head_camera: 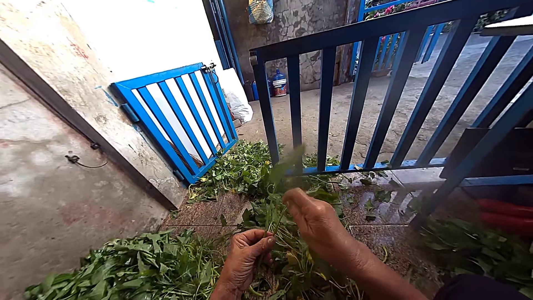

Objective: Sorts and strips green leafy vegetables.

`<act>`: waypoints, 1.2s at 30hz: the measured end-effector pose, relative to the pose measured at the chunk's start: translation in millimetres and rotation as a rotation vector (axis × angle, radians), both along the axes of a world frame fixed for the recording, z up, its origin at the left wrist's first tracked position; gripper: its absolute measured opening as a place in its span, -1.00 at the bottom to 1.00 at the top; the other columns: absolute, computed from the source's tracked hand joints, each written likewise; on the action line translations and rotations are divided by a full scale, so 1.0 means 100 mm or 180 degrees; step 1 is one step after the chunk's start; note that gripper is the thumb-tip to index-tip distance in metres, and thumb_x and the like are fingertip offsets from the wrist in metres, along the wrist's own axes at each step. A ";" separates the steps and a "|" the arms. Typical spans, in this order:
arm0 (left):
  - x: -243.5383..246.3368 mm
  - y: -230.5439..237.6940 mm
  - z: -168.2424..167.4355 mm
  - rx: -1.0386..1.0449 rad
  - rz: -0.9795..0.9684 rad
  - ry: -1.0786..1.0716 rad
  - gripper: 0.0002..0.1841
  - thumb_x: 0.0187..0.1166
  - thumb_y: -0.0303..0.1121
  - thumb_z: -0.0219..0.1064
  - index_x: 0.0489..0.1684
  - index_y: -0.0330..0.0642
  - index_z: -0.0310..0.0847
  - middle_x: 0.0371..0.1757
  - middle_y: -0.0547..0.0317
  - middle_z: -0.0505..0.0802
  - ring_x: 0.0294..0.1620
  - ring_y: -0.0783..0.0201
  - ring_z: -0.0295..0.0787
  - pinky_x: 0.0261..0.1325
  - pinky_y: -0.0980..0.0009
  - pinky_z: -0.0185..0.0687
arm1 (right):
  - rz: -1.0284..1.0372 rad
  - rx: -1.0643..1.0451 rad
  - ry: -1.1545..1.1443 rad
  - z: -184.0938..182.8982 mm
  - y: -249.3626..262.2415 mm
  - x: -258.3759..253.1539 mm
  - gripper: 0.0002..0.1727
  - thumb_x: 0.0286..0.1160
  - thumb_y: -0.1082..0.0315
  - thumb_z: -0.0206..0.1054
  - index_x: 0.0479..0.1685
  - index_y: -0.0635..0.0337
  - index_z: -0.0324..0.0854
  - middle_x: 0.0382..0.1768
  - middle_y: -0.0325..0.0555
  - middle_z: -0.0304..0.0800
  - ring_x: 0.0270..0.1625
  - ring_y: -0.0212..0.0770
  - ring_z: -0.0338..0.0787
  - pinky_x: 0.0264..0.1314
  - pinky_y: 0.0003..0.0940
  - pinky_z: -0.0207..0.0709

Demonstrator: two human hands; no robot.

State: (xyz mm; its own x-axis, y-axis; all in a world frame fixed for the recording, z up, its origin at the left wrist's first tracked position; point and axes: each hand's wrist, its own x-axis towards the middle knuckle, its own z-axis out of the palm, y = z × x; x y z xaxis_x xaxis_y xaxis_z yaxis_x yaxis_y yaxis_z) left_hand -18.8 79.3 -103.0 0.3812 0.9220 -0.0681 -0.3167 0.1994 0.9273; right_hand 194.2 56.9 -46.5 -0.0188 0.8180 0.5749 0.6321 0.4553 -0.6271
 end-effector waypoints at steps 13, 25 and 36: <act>0.00 0.02 0.01 0.0261 -0.0209 0.0709 -0.86 0.34 -0.50 0.60 -0.25 -0.38 0.85 -0.42 -0.05 0.87 -0.54 0.25 0.79 -0.40 0.37 0.80 | 0.0019 -0.0704 -0.2659 0.23 0.02 0.06 -0.84 0.57 0.34 0.28 -0.23 0.17 0.75 -0.34 0.00 0.78 -0.34 0.04 0.82 -0.39 0.01 0.66; -0.10 -0.01 0.06 -0.0217 -0.0393 -0.0192 -0.88 0.48 -0.48 0.51 -0.18 -0.36 0.83 -0.33 -0.11 0.89 -0.43 0.15 0.89 -0.26 0.19 0.90 | -0.0805 0.0004 0.1597 0.25 -0.01 0.72 -0.70 0.78 0.20 0.02 -0.10 0.06 0.68 -0.25 -0.27 0.75 -0.21 -0.31 0.74 -0.18 -0.29 0.61; -0.10 -0.01 0.06 -0.0236 -0.0478 -0.0698 -0.86 0.46 -0.40 0.55 -0.17 -0.29 0.87 -0.31 -0.07 0.91 -0.40 0.16 0.91 -0.26 0.19 0.90 | -0.0360 -0.0940 0.2663 -0.57 -0.29 0.48 -0.77 0.75 0.25 0.09 -0.10 0.17 0.60 -0.59 -0.25 0.45 -0.60 -0.32 0.46 -0.50 -0.41 0.42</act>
